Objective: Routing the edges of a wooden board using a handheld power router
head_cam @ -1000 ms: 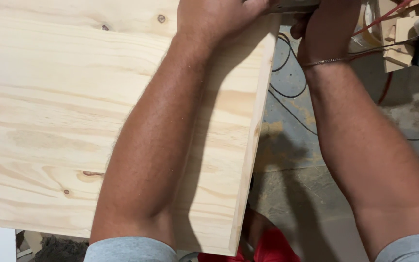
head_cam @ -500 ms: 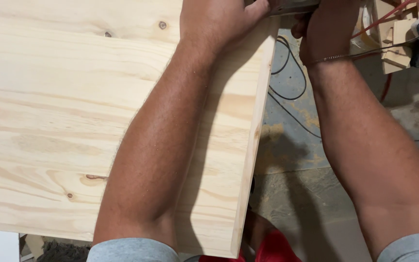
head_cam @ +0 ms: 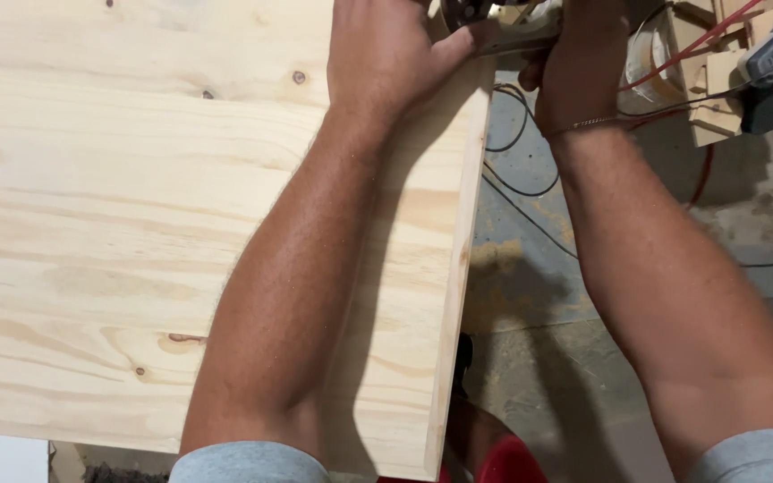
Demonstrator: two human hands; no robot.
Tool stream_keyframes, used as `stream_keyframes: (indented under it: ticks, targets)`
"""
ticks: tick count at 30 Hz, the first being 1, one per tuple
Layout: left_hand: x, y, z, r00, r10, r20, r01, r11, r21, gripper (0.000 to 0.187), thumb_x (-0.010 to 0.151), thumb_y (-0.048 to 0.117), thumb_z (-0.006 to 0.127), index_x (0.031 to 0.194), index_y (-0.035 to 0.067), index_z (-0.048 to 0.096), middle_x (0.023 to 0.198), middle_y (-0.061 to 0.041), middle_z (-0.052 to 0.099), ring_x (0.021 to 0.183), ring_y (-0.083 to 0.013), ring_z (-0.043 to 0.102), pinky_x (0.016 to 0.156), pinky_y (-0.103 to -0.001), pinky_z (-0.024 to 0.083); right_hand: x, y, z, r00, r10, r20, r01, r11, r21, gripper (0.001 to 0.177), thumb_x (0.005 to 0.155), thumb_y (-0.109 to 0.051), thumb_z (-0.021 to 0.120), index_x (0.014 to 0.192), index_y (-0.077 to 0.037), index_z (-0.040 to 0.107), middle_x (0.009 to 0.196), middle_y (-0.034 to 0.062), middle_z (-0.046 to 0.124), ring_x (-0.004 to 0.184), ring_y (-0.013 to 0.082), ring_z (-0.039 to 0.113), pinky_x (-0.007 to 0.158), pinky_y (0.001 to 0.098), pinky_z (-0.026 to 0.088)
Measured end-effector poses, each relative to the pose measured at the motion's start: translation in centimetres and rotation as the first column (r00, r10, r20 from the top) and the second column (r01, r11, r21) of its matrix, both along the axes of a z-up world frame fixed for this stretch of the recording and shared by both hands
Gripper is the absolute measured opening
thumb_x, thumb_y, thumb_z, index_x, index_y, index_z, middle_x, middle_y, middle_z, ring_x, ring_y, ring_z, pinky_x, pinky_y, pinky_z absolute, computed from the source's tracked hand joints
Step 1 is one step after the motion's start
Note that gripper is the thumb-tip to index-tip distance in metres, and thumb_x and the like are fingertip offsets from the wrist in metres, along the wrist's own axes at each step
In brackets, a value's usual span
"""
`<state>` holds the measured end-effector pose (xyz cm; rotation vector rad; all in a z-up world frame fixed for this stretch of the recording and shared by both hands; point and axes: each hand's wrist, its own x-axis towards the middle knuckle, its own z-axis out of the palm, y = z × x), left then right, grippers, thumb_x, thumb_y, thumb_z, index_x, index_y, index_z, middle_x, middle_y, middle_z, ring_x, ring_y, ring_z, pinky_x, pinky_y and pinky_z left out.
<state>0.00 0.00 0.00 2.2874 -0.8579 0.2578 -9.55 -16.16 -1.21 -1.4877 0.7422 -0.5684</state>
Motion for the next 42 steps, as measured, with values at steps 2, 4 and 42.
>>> stream_keyframes:
  ticks: [2, 4, 42]
  targets:
    - [0.4, -0.1, -0.4, 0.998, -0.022, 0.055, 0.023, 1.000, -0.010, 0.047, 0.073, 0.061, 0.082, 0.093, 0.019, 0.074, 0.093, -0.008, 0.071, 0.087, -0.0348, 0.060, 0.069, -0.046, 0.044, 0.0, 0.0, 0.3, 1.000, -0.002, 0.002, 0.002, 1.000, -0.005, 0.025, 0.095, -0.033, 0.052, 0.080, -0.014, 0.047, 0.063, 0.0024, 0.043, 0.039, 0.0141, 0.042, 0.032, 0.0287, 0.031]
    - [0.3, -0.1, -0.6, 0.993, -0.044, 0.108, 0.046, 0.999, -0.015, 0.045, 0.073, 0.062, 0.083, 0.089, 0.021, 0.076, 0.090, -0.005, 0.071, 0.086, -0.0337, 0.059, 0.071, -0.045, 0.043, -0.2, 0.0, 0.5, 1.000, -0.005, 0.003, 0.005, 1.000, -0.007, 0.025, 0.095, -0.033, 0.053, 0.080, -0.014, 0.047, 0.063, 0.0024, 0.043, 0.039, 0.0141, 0.042, 0.032, 0.0287, 0.031]
    - [-1.3, -0.6, 0.3, 0.994, 0.065, 0.087, -0.065, 0.998, -0.013, 0.039, 0.073, 0.059, 0.071, 0.076, 0.020, 0.076, 0.071, -0.002, 0.073, 0.091, -0.0286, 0.064, 0.098, -0.046, 0.036, -1.6, 2.4, 0.2, 0.987, -0.040, 0.158, 0.023, 0.994, 0.110, 0.025, 0.098, -0.029, 0.044, 0.082, -0.010, 0.043, 0.061, 0.0057, 0.045, 0.041, 0.0159, 0.041, 0.033, 0.0300, 0.029]
